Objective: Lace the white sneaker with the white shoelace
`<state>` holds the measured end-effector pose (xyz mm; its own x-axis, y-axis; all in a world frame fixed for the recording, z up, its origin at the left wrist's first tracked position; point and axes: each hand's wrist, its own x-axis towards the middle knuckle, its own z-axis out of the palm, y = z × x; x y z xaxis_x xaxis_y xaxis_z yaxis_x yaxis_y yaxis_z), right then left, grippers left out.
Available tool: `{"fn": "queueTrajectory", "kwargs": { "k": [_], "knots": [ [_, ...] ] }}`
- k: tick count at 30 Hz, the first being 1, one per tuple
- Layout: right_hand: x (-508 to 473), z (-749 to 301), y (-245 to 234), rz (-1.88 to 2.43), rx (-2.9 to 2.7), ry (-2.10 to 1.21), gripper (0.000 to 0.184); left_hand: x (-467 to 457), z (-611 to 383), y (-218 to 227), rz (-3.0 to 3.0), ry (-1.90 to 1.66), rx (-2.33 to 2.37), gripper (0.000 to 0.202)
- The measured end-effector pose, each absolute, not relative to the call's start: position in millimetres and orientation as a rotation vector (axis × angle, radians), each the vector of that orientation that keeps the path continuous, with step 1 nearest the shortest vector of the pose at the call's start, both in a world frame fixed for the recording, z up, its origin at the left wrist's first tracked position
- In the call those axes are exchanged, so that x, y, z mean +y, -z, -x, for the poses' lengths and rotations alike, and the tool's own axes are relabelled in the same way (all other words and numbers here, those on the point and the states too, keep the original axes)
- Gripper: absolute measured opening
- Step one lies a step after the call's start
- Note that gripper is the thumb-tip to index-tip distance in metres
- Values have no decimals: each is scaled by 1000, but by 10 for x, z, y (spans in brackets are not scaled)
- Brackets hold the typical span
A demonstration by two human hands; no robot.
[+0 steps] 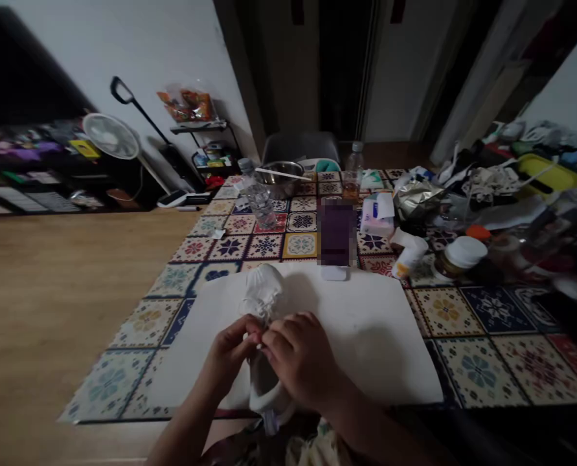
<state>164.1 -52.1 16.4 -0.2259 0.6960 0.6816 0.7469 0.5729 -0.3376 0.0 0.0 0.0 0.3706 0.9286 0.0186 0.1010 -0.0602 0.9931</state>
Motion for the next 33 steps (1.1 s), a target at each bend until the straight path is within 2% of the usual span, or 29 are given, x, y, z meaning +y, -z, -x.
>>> {"fn": "queueTrajectory", "kwargs": {
  "k": [8, 14, 19, 25, 31, 33],
  "knots": [
    [-484, -1666, -144, 1150, -2095, 227, 14, 39, 21, -97, -1562, -850, 1049, 41],
    [-472, -1767, -106, 1004, -2108, 53, 10, 89, 37, -87, -1523, -847, 1010, 35],
    [-523, -1863, -98, 879, -1996, -113, 9, 144, 56, -15, -1620, -926, 1162, 24],
    [-560, -1900, -48, 893, -1969, -295, 8, 170, -10, 52, -1788, -1042, 1295, 23],
    [-583, -1908, -86, 935, -1957, -332, 6, 193, 57, 21, -1875, -1033, 1220, 21],
    [-603, -1906, -102, 1011, -1943, -326, 12, 162, 124, -22, -1929, -1136, 1199, 18]
  ]
}}
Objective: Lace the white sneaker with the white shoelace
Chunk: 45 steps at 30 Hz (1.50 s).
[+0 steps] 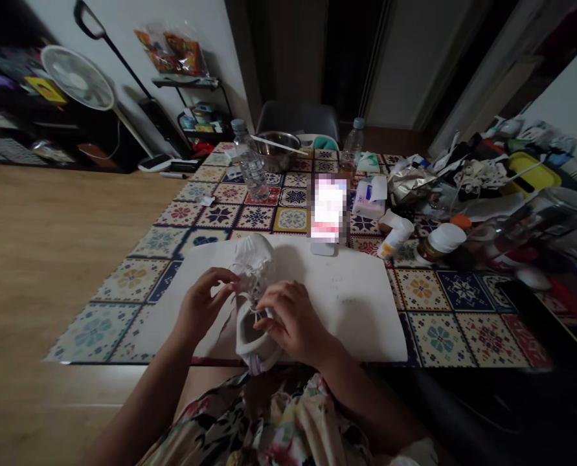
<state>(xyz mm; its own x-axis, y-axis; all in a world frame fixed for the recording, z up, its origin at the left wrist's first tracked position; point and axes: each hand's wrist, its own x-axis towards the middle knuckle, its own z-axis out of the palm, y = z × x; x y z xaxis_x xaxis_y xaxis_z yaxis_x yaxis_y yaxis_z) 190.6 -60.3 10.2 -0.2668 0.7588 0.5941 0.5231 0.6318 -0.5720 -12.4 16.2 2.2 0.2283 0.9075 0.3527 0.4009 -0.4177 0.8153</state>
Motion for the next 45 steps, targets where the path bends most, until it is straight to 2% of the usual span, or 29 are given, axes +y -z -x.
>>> {"fn": "queueTrajectory", "kwargs": {
  "k": [2, 4, 10, 17, 20, 25, 27, 30, 33, 36, 40, 45],
  "knots": [
    [-616, -1892, -120, 1125, -1938, -289, 17, 91, 187, -66, -2003, -1240, 1144, 17],
    [-622, -1868, -148, 1225, -1962, -219, 11, -8, 232, -103, -2122, -1234, 1046, 20],
    [-635, -1823, -305, 1292, -2197, -7, 13, -224, 252, -139, -2339, -940, 1047, 18],
    [-588, -1839, -396, 1295, -2309, -54, 10, -235, 228, -112, -2301, -776, 1162, 27],
    [-609, -1836, -451, 1211, -2236, -253, 17, -225, 223, -87, -2282, -788, 1144, 30],
    [-801, -1913, -631, 518, -1891, -1073, 34, -205, 208, -67, -2240, -844, 1057, 27],
    [-824, -1953, -650, 444, -1855, -1176, 31, -201, 192, -71, -2211, -874, 1014, 23],
    [-731, -1967, -528, 801, -1833, -981, 30, -205, 156, -74, -2135, -903, 954, 15],
    [-598, -1940, -310, 1164, -1831, -697, 15, -213, 121, -71, -2081, -883, 882, 7],
    [-542, -1923, -165, 1198, -1992, -577, 17, -206, 107, -65, -2025, -884, 777, 9],
    [-539, -1921, -132, 1137, -2074, -508, 22, -167, 109, -39, -1856, -901, 667, 28],
    [-465, -1894, -62, 1046, -1978, -612, 15, -133, 122, 45, -1595, -922, 574, 36]
  ]
}}
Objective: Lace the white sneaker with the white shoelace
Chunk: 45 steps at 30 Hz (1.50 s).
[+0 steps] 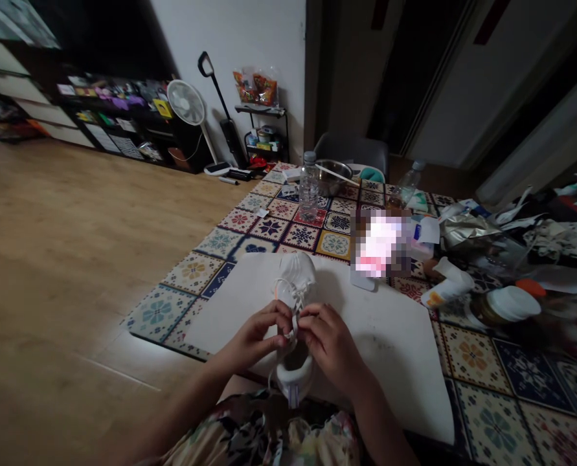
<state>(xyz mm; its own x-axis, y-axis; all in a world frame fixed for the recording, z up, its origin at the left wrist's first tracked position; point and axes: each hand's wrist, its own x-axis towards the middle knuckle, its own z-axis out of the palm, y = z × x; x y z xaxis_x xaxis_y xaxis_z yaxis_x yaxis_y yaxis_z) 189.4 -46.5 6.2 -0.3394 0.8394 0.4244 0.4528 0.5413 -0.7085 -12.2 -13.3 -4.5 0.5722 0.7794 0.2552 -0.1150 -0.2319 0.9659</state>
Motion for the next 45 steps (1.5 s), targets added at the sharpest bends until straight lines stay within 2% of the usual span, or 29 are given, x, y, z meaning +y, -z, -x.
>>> {"fn": "queueTrajectory", "kwargs": {
  "k": [3, 11, 18, 22, 23, 25, 27, 32, 38, 42, 45],
  "knots": [
    [-417, -1891, 9, 1013, -1834, -755, 13, -134, 131, 110, -1317, -979, 482, 39],
    [-489, -1988, -91, 797, -1230, -1139, 29, -105, 205, 24, -841, -1317, 316, 38],
    [-592, -2156, -365, 730, -785, -926, 24, -78, 425, -182, -831, -1522, 237, 31],
    [-690, -2066, -340, 861, -884, -821, 12, -165, 381, -233, -1270, -1261, 319, 14],
    [-713, -2016, -324, 928, -963, -807, 11, -197, 333, -249, -1364, -1167, 393, 15],
    [-749, -1910, -302, 1049, -1185, -776, 10, -261, 211, -279, -1459, -1060, 538, 29],
    [-765, -1825, -303, 1088, -1451, -727, 11, -312, 91, -297, -1507, -1041, 601, 35],
    [-745, -1781, -342, 992, -1850, -585, 10, -353, -22, -293, -1629, -1167, 619, 25],
    [-744, -1777, -308, 952, -1837, -536, 13, -371, -2, -278, -1736, -1202, 612, 16],
    [-758, -1721, -263, 1044, -1632, -525, 16, -409, 11, -253, -1722, -1099, 600, 12],
    [-766, -1707, -248, 1148, -1470, -557, 11, -425, 21, -255, -1742, -1101, 597, 10]
  ]
}}
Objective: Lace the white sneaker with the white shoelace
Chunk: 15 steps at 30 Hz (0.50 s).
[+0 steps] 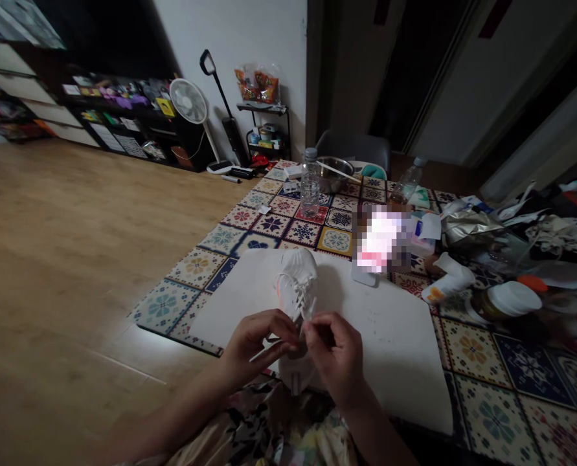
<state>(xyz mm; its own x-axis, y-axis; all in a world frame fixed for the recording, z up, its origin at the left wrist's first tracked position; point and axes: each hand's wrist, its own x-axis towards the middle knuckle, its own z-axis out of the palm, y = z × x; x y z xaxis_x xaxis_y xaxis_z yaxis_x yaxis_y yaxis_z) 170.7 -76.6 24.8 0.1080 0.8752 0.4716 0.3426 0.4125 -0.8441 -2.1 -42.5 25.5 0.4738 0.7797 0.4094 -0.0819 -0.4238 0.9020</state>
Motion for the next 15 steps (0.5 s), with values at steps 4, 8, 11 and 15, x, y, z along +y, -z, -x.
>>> {"fn": "queueTrajectory", "kwargs": {
  "k": [4, 8, 11, 15],
  "knots": [
    [-769, -1734, -290, 1078, -1671, -576, 10, -422, 33, -286, -1785, -1233, 620, 10],
    [-744, -1739, -339, 996, -1848, -526, 15, -425, 47, -303, -1808, -1257, 646, 10],
    [-711, -1714, -314, 994, -1833, -448, 20, -437, 41, -305, -1723, -1236, 692, 14],
    [-696, -1719, -237, 930, -1895, -139, 31, -455, 9, -330, -1422, -1168, 798, 23]
  ]
}}
